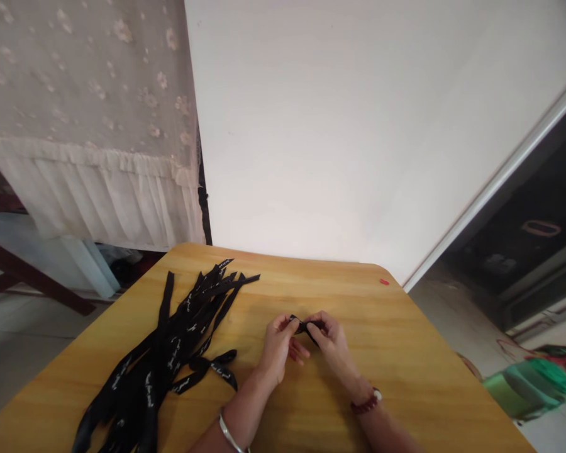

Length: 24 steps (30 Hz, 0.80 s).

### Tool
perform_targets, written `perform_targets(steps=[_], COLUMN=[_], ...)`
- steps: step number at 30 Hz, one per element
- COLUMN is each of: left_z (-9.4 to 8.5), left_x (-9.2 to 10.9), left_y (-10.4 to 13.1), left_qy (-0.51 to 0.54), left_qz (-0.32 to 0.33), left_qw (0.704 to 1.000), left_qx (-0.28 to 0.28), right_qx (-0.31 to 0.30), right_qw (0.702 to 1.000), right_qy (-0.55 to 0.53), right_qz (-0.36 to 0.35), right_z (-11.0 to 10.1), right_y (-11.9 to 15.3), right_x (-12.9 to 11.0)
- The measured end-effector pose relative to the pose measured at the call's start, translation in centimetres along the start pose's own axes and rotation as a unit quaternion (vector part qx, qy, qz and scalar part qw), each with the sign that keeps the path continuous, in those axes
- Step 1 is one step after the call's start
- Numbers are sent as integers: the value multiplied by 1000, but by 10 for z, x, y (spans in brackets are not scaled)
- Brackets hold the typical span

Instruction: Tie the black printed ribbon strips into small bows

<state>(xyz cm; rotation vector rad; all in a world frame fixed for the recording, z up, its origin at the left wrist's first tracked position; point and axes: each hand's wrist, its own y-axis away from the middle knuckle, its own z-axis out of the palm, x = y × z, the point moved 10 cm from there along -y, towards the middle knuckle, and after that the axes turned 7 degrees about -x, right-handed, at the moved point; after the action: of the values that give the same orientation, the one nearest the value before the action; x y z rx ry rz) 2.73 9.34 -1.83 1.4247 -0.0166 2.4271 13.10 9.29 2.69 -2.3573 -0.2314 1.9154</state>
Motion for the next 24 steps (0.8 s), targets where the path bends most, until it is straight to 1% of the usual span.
perform_targets(steps=[6, 13, 18, 24], left_z=[0, -2, 1, 1], left_x=[2, 3, -1, 0], left_y=[0, 0, -2, -2], left_qy=[15, 36, 0, -33], left_qz=[8, 9, -4, 1], left_qw=[1000, 999, 1000, 999], left_qx=[-5, 7, -6, -1], right_qx=[-3, -4, 0, -18], right_qw=[1000, 1000, 1000, 999], right_qy=[0, -7, -13, -36], right_qz=[3, -2, 8, 8], right_z=[0, 1, 0, 4], right_y=[0, -1, 0, 0], right_x=[2, 1, 1, 3])
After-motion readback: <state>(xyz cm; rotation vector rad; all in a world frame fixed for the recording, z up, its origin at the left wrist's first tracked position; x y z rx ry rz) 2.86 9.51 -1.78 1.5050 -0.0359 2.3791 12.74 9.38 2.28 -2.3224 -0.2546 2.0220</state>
